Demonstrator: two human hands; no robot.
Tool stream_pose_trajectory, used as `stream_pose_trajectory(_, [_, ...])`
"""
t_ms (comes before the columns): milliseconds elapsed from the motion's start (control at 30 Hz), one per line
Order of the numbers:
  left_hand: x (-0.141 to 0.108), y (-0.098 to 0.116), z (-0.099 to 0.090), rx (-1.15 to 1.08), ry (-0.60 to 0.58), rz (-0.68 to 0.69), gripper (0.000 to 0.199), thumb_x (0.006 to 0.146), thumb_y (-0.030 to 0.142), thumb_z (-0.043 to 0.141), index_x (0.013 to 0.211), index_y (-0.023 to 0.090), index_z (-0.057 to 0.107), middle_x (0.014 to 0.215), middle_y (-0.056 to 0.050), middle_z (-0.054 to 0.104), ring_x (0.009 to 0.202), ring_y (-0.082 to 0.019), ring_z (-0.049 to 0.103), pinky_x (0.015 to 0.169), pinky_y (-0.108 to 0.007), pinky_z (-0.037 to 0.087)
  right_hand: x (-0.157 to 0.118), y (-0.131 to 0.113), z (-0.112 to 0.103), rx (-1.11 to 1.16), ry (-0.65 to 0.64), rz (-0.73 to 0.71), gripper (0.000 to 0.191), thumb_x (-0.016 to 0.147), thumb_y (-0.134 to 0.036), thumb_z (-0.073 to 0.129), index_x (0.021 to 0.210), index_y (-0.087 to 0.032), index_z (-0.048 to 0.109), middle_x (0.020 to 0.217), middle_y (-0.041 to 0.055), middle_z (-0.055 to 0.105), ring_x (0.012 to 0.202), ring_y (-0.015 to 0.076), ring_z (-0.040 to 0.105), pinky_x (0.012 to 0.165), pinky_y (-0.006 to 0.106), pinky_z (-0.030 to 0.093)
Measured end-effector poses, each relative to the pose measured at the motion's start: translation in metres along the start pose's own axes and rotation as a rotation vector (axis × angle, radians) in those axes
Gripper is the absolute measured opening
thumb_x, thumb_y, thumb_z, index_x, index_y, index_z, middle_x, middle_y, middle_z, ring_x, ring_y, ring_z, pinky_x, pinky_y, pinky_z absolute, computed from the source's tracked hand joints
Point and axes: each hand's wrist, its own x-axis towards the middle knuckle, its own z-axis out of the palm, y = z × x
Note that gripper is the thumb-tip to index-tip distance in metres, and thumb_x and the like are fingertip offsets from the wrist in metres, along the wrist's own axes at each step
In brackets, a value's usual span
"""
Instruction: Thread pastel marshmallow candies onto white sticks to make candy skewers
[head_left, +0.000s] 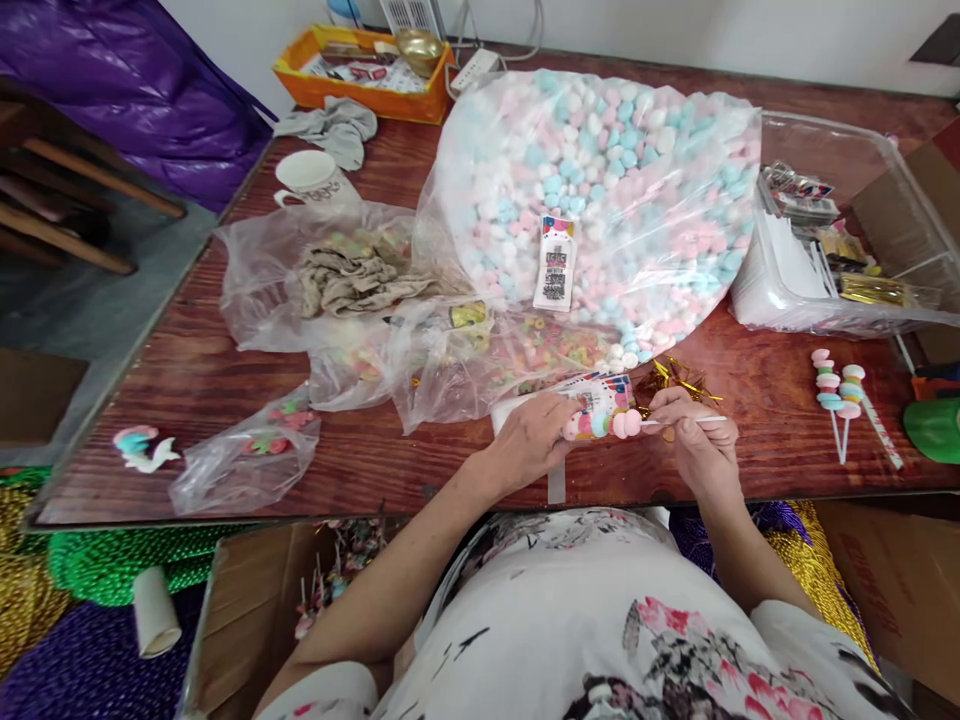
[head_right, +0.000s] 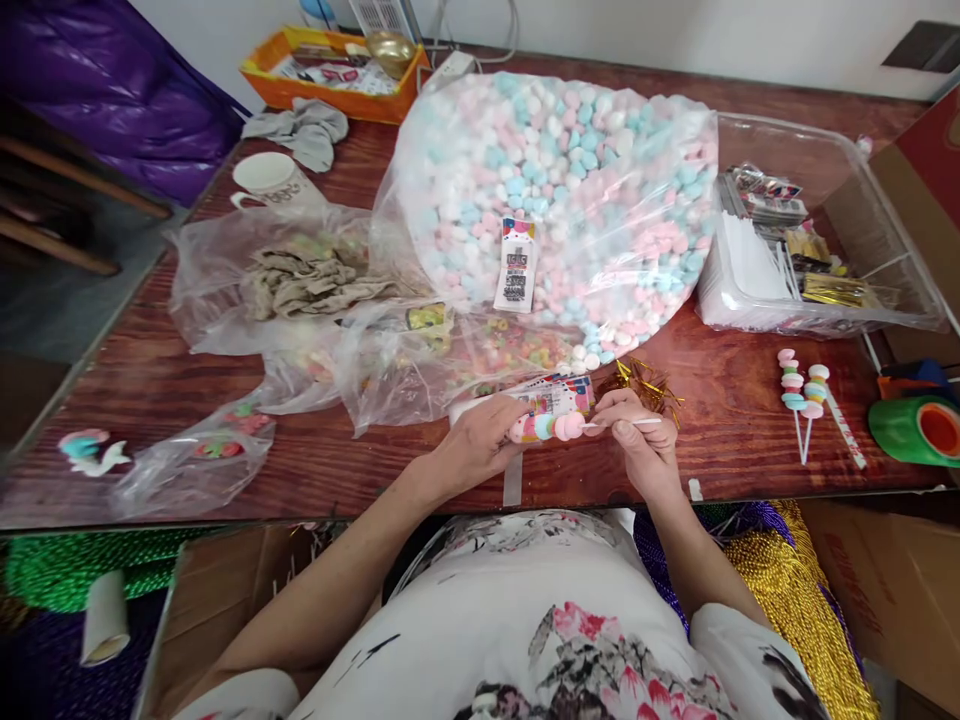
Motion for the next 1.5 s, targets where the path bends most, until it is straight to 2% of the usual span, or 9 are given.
stream_pose_trajectory(100, [0.001, 0.002, 0.006, -0.075, -0.057, -0.087, 0.021, 0.093, 0.037, 0.055, 0.092, 0.016, 0.059, 0.080, -0.006, 0.065, 0.071, -0.019, 0.062, 0.063, -0.029, 0.046, -0.001, -0.002, 0.006, -0.040, -0.091, -0.064, 0.021, 0.091, -0.038, 0.059, 0.090, -0.031, 0.079, 0.078, 0.0043, 0.075, 0.092, 0.0256, 0.062, 0.086, 0.046, 0.049])
stream_pose_trajectory(200, [0.002, 0.003, 0.008, -0.137, -0.071, -0.154, 0.027, 0.091, 0.045, 0.057, 0.089, 0.018, 0.058, 0.078, -0.003, 0.065, 0.068, -0.016, 0.060, 0.061, -0.026, 0.041, 0.000, -0.004, 0.011, -0.088, -0.127, -0.066, 0.020, 0.092, -0.032, 0.059, 0.094, -0.031, 0.079, 0.081, 0.0041, 0.075, 0.091, 0.0240, 0.062, 0.084, 0.044, 0.049])
stream_pose_trajectory(467, [0.002, 0.004, -0.004, 0.081, 0.057, -0.356, 0.015, 0.080, 0.030, 0.063, 0.076, 0.018, 0.055, 0.072, -0.004, 0.063, 0.062, -0.016, 0.054, 0.057, -0.027, 0.034, -0.004, -0.015, 0.024, 0.031, 0.030, -0.053, 0.020, 0.092, -0.032, 0.059, 0.088, -0.028, 0.079, 0.073, 0.0046, 0.073, 0.085, 0.0243, 0.062, 0.080, 0.045, 0.050])
stream_pose_trajectory(700, [0.002, 0.004, -0.002, -0.107, 0.052, -0.350, 0.016, 0.077, 0.025, 0.062, 0.068, 0.019, 0.050, 0.062, 0.003, 0.055, 0.055, -0.011, 0.046, 0.053, -0.024, 0.029, -0.002, -0.018, 0.013, -0.110, -0.147, -0.236, 0.020, 0.092, -0.035, 0.057, 0.099, -0.033, 0.076, 0.081, 0.0030, 0.077, 0.080, 0.0252, 0.066, 0.085, 0.052, 0.049])
stream_pose_trajectory(867, [0.003, 0.011, -0.001, -0.235, -0.027, -0.344, 0.026, 0.079, 0.035, 0.068, 0.070, 0.018, 0.051, 0.064, 0.003, 0.056, 0.057, -0.011, 0.047, 0.054, -0.023, 0.030, 0.001, -0.015, 0.015, -0.124, -0.175, -0.157, 0.021, 0.093, -0.032, 0.057, 0.099, -0.031, 0.076, 0.080, 0.0042, 0.076, 0.088, 0.0258, 0.064, 0.082, 0.048, 0.050])
stream_pose_trajectory(1100, [0.007, 0.023, 0.003, -0.186, -0.048, -0.293, 0.028, 0.081, 0.040, 0.069, 0.075, 0.017, 0.054, 0.070, 0.000, 0.059, 0.063, -0.013, 0.050, 0.058, -0.024, 0.033, 0.004, -0.006, 0.032, -0.076, -0.136, -0.030, 0.022, 0.093, -0.030, 0.058, 0.084, -0.027, 0.077, 0.075, 0.0036, 0.071, 0.078, 0.0204, 0.064, 0.079, 0.040, 0.051])
stream_pose_trajectory(1367, [0.012, 0.028, 0.000, -0.397, -0.039, -0.425, 0.027, 0.076, 0.036, 0.071, 0.069, 0.016, 0.054, 0.061, 0.006, 0.051, 0.058, -0.009, 0.040, 0.055, -0.021, 0.030, 0.002, 0.001, 0.045, -0.162, -0.331, -0.177, 0.019, 0.094, -0.024, 0.055, 0.092, -0.027, 0.074, 0.081, 0.0019, 0.073, 0.081, 0.0190, 0.063, 0.084, 0.042, 0.050])
stream_pose_trajectory(1433, [0.012, 0.028, -0.002, -0.373, -0.036, -0.421, 0.025, 0.075, 0.034, 0.073, 0.071, 0.016, 0.056, 0.063, 0.005, 0.053, 0.060, -0.010, 0.043, 0.057, -0.022, 0.032, 0.004, 0.002, 0.042, -0.188, -0.323, -0.187, 0.017, 0.093, -0.023, 0.057, 0.091, -0.027, 0.073, 0.081, 0.0017, 0.073, 0.080, 0.0189, 0.063, 0.084, 0.042, 0.049])
stream_pose_trajectory(1500, [0.011, 0.029, -0.004, -0.307, -0.063, -0.389, 0.024, 0.075, 0.034, 0.074, 0.076, 0.016, 0.058, 0.069, 0.003, 0.057, 0.064, -0.012, 0.048, 0.060, -0.023, 0.034, 0.009, 0.001, 0.037, -0.182, -0.226, -0.163, 0.016, 0.092, -0.023, 0.058, 0.085, -0.026, 0.072, 0.078, 0.0013, 0.071, 0.078, 0.0186, 0.062, 0.082, 0.041, 0.050])
